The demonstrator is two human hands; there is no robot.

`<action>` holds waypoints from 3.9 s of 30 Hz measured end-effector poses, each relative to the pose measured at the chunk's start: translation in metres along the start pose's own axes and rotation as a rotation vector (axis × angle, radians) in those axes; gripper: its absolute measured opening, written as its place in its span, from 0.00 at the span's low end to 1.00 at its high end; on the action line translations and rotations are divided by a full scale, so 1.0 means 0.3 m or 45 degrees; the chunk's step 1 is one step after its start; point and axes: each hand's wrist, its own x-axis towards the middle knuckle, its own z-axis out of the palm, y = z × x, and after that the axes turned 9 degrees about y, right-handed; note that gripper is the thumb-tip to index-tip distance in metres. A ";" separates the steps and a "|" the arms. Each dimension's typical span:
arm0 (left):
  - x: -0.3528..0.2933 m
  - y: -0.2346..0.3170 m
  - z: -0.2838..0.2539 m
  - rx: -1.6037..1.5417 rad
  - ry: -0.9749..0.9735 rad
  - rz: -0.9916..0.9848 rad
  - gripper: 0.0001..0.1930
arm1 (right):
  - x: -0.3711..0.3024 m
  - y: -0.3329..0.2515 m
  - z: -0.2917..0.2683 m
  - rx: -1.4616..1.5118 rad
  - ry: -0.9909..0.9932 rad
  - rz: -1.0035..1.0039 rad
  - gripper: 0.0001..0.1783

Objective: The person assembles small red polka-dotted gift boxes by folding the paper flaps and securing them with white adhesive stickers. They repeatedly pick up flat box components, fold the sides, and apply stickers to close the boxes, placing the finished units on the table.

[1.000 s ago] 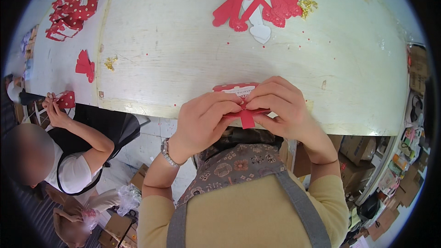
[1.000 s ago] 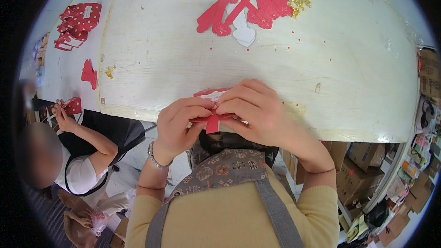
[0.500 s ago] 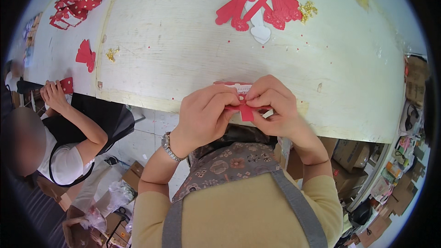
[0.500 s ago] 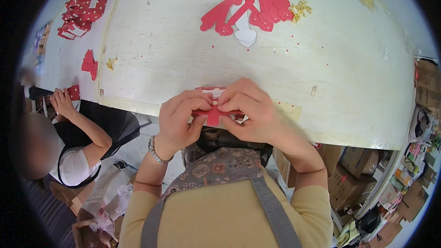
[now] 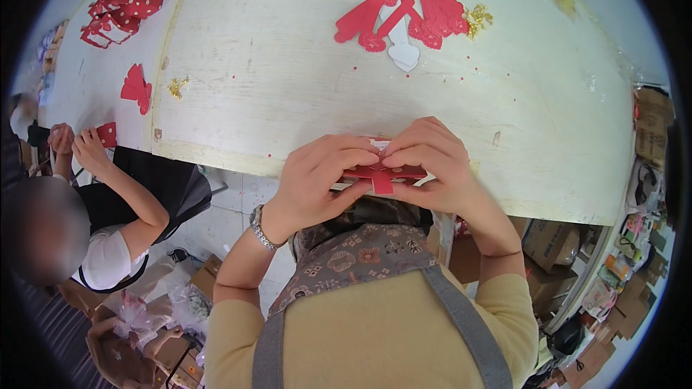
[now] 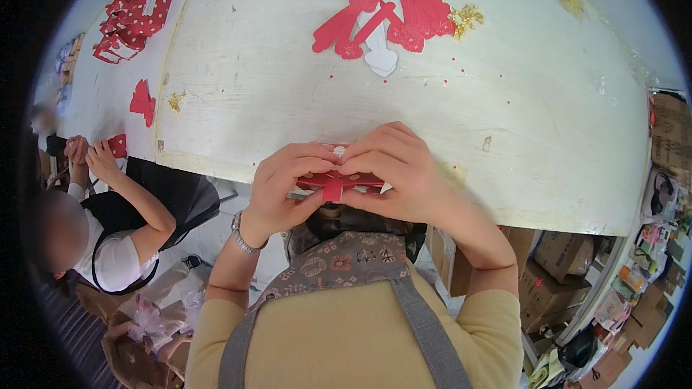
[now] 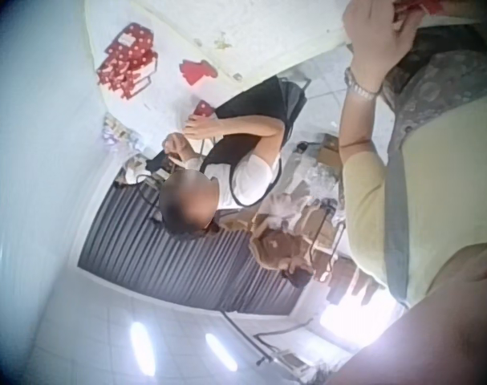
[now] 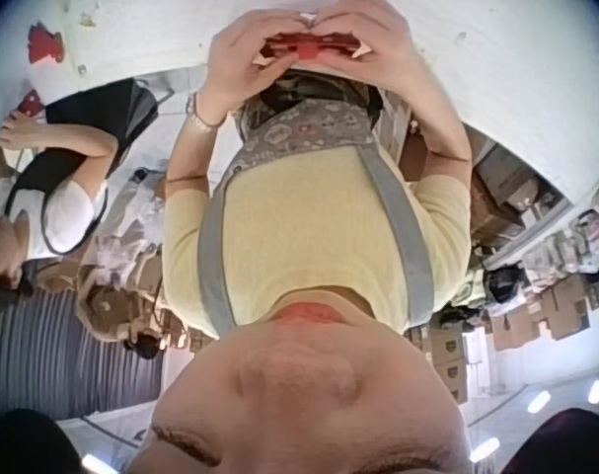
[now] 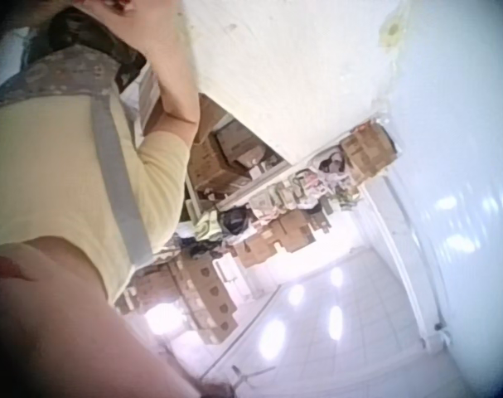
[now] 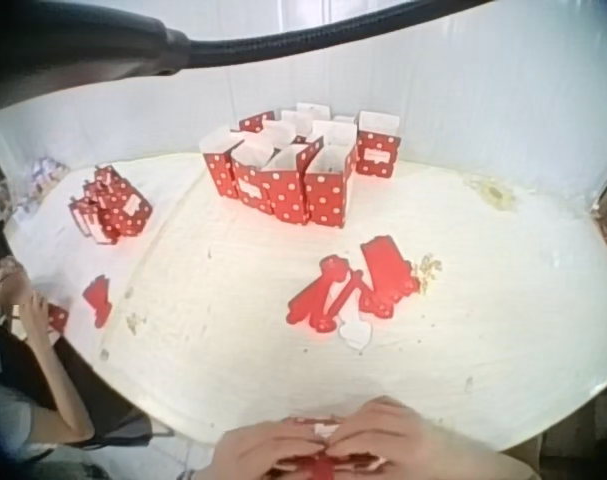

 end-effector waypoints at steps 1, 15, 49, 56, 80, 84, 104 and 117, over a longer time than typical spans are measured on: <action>-0.002 -0.006 0.006 -0.031 0.004 0.010 0.18 | 0.001 -0.007 0.005 -0.037 0.007 -0.021 0.16; 0.029 0.039 0.000 -0.073 0.041 -0.331 0.17 | 0.014 -0.038 0.031 -0.144 0.132 0.251 0.15; 0.008 -0.008 0.004 -0.037 0.119 -0.438 0.15 | -0.072 0.008 0.056 -0.064 0.263 0.285 0.07; -0.042 -0.054 0.014 -0.272 0.168 -0.443 0.15 | -0.092 -0.004 0.111 -0.084 0.521 0.141 0.06; 0.034 0.020 -0.004 0.063 -0.036 -0.049 0.20 | -0.036 -0.021 0.027 -0.183 0.244 0.010 0.16; 0.060 0.027 -0.008 0.099 -0.076 0.054 0.21 | -0.027 -0.018 0.020 -0.151 0.185 0.001 0.16; 0.039 -0.046 -0.037 -0.028 0.039 -0.217 0.17 | -0.076 -0.262 -0.531 -0.690 -0.568 0.518 0.17; -0.022 0.016 -0.039 0.094 0.234 -0.199 0.13 | 0.744 0.537 -0.149 -1.235 0.478 0.172 0.13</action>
